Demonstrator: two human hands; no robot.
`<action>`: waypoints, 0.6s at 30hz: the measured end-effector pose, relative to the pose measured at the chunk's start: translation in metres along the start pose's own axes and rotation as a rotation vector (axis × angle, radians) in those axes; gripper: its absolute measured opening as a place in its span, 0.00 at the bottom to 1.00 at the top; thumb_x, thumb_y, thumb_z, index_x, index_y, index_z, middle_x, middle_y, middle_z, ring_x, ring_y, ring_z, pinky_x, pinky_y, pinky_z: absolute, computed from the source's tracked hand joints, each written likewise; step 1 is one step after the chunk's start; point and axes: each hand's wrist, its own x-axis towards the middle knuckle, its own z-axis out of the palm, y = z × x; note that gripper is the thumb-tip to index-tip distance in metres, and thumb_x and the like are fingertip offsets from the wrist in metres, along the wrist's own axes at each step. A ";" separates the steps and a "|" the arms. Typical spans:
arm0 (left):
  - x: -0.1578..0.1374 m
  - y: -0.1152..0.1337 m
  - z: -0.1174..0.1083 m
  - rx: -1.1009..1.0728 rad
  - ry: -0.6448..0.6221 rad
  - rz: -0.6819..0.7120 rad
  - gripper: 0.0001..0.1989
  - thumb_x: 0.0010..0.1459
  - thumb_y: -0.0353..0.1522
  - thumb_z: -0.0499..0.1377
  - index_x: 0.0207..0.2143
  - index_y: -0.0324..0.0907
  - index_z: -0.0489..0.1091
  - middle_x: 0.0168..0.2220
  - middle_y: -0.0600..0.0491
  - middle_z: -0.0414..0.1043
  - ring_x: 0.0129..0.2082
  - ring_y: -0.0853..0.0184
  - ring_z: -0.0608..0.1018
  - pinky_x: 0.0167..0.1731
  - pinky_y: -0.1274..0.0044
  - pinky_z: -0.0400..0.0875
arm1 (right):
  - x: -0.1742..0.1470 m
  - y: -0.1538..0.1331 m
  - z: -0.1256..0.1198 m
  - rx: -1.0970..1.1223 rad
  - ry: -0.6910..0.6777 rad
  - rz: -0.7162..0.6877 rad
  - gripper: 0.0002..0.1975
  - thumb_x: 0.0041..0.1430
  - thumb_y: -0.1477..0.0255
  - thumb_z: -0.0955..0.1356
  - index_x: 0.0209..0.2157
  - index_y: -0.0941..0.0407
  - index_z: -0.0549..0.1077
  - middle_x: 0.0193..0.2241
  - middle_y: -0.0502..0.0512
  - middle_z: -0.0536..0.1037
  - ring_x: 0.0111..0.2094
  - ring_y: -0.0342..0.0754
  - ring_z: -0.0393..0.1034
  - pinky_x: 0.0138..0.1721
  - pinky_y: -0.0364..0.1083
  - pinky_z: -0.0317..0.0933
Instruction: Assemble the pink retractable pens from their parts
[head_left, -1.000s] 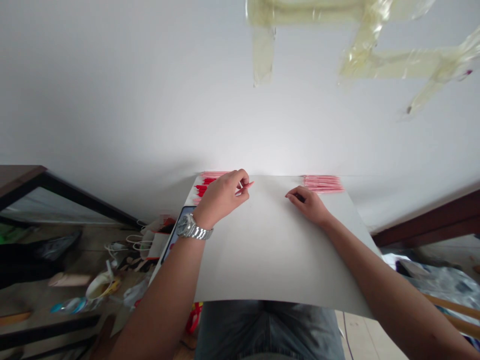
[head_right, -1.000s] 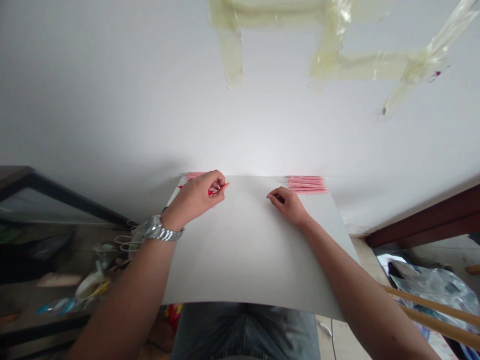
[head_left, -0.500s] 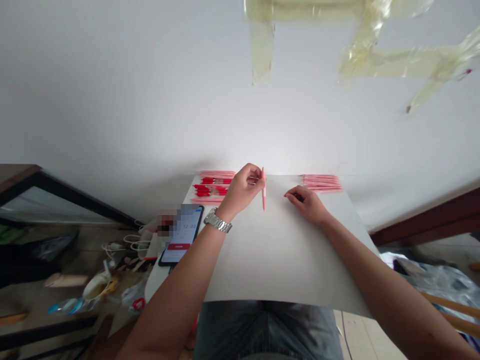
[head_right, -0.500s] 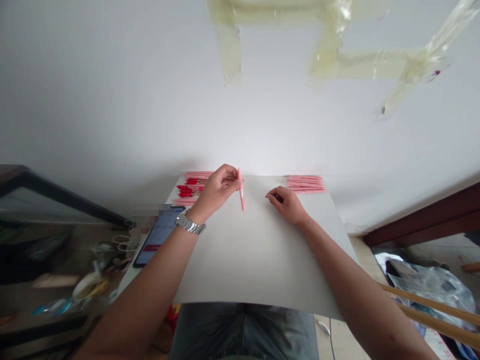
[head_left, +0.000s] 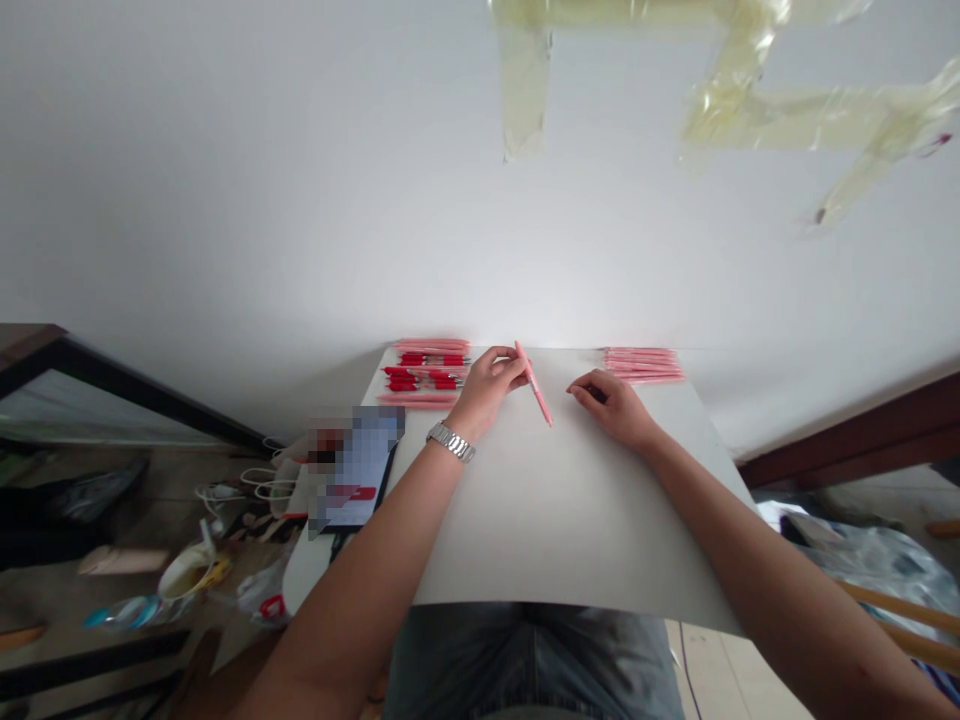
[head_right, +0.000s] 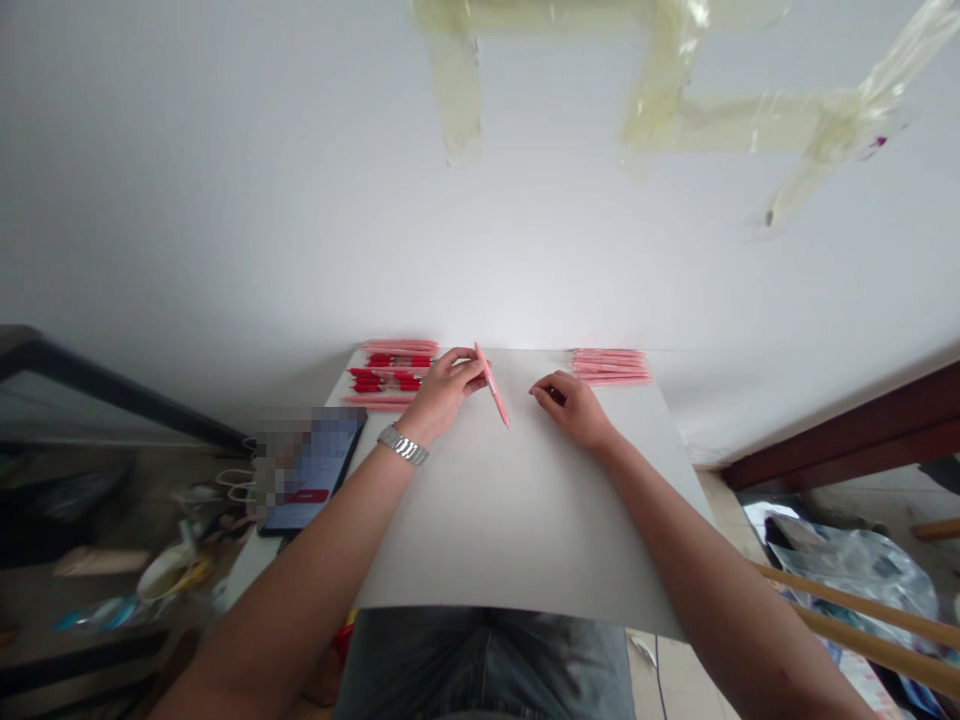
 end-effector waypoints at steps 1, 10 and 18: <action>0.000 -0.002 0.000 -0.018 -0.001 -0.008 0.15 0.54 0.37 0.70 0.36 0.40 0.69 0.36 0.52 0.76 0.39 0.69 0.78 0.53 0.66 0.74 | 0.000 0.000 0.000 -0.001 -0.001 -0.004 0.14 0.68 0.59 0.65 0.38 0.53 0.77 0.34 0.56 0.78 0.34 0.50 0.71 0.37 0.49 0.63; -0.001 -0.022 -0.006 -0.089 -0.003 -0.012 0.20 0.52 0.41 0.72 0.38 0.42 0.67 0.38 0.51 0.78 0.42 0.67 0.80 0.55 0.64 0.73 | -0.002 -0.006 0.000 -0.018 0.012 -0.053 0.14 0.69 0.59 0.65 0.39 0.53 0.77 0.33 0.56 0.78 0.33 0.50 0.70 0.37 0.49 0.63; -0.007 -0.028 -0.006 -0.106 0.019 0.059 0.20 0.54 0.39 0.72 0.42 0.41 0.69 0.39 0.51 0.78 0.42 0.66 0.79 0.53 0.64 0.75 | -0.009 -0.020 0.000 0.076 -0.027 0.008 0.17 0.69 0.57 0.65 0.44 0.55 0.78 0.33 0.55 0.81 0.31 0.47 0.71 0.34 0.47 0.64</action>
